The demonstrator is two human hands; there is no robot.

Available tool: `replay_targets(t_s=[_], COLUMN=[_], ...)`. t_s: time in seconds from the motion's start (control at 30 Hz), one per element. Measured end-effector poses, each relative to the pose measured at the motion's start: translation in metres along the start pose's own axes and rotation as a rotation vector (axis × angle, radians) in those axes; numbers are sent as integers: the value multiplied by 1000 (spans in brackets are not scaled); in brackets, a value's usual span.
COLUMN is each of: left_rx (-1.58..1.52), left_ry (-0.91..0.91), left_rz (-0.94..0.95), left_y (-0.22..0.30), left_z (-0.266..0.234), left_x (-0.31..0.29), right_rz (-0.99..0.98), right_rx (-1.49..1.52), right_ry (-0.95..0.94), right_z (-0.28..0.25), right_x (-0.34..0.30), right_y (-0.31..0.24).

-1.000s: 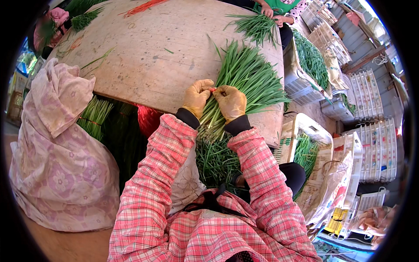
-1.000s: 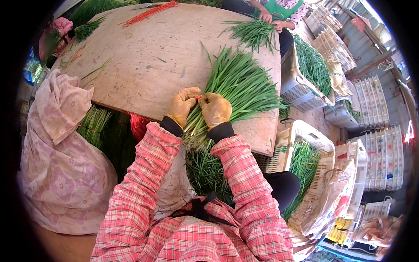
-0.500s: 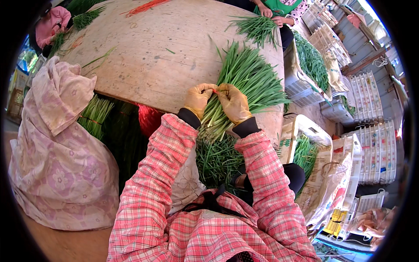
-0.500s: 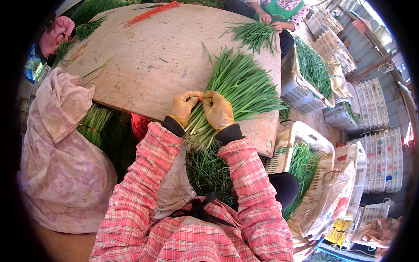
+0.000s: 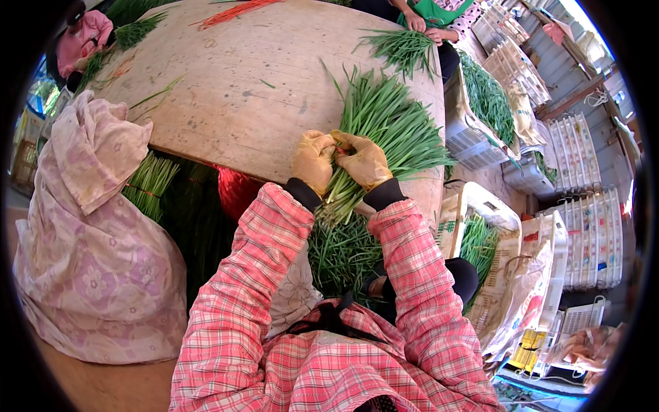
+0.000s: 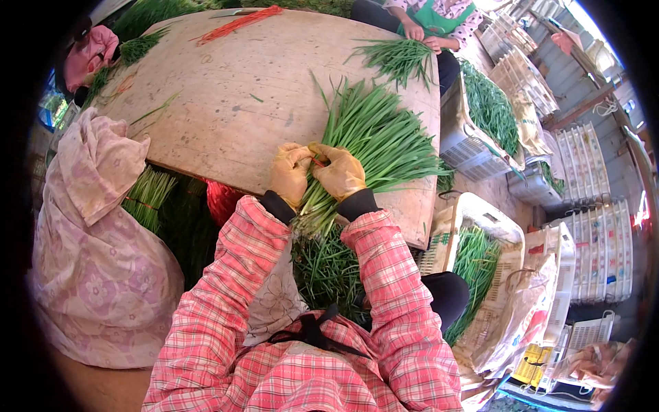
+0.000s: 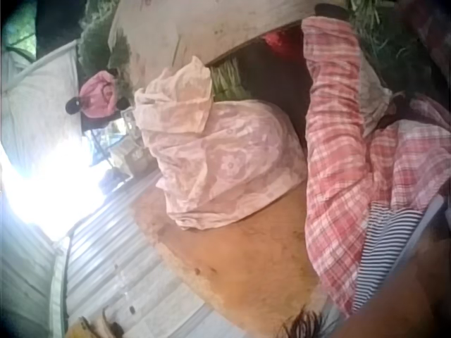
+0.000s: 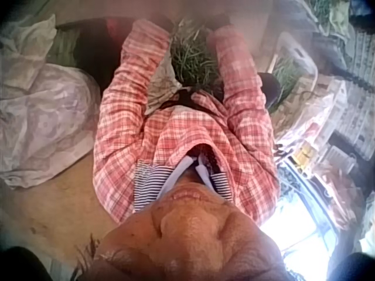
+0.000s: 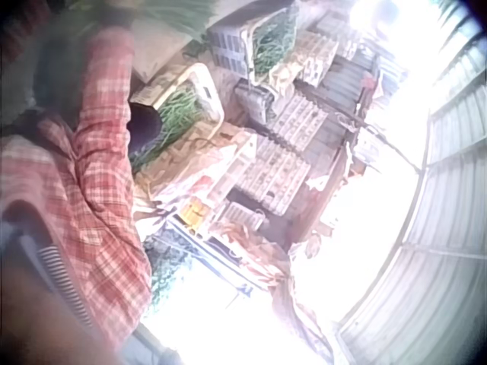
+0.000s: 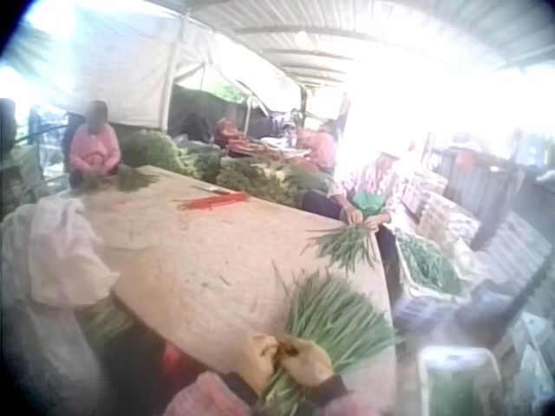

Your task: The person sorts through green stalks on a work table, removes loose debris or damaged parts by hand, and then bundles them together with a red tie.

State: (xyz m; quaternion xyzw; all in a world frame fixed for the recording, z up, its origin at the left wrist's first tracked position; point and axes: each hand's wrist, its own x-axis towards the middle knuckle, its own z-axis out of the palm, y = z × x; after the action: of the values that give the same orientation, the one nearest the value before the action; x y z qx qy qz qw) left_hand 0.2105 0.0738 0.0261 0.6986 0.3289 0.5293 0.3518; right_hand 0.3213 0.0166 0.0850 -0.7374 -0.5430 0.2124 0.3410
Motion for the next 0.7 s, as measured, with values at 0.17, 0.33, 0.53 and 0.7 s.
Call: replay_targets(t_s=[0.17,0.33,0.53,0.7], left_rx=[132,5,-129,-189], left_ry=[34,34,-73,-424], left_rz=[89,-83,-162,-89], left_y=[5,-7,1,-1], left_z=[-3,-3,-2,0], left_x=[-1,0,1,2], right_rz=[44,56,185,319], right_rx=[-45,-47,501,725], right_ry=[-123,-151,-148,-87], right_z=[-5,-12,-13,-33], right_x=[9,7,1,-12], right_y=[-2,-6,9,5])
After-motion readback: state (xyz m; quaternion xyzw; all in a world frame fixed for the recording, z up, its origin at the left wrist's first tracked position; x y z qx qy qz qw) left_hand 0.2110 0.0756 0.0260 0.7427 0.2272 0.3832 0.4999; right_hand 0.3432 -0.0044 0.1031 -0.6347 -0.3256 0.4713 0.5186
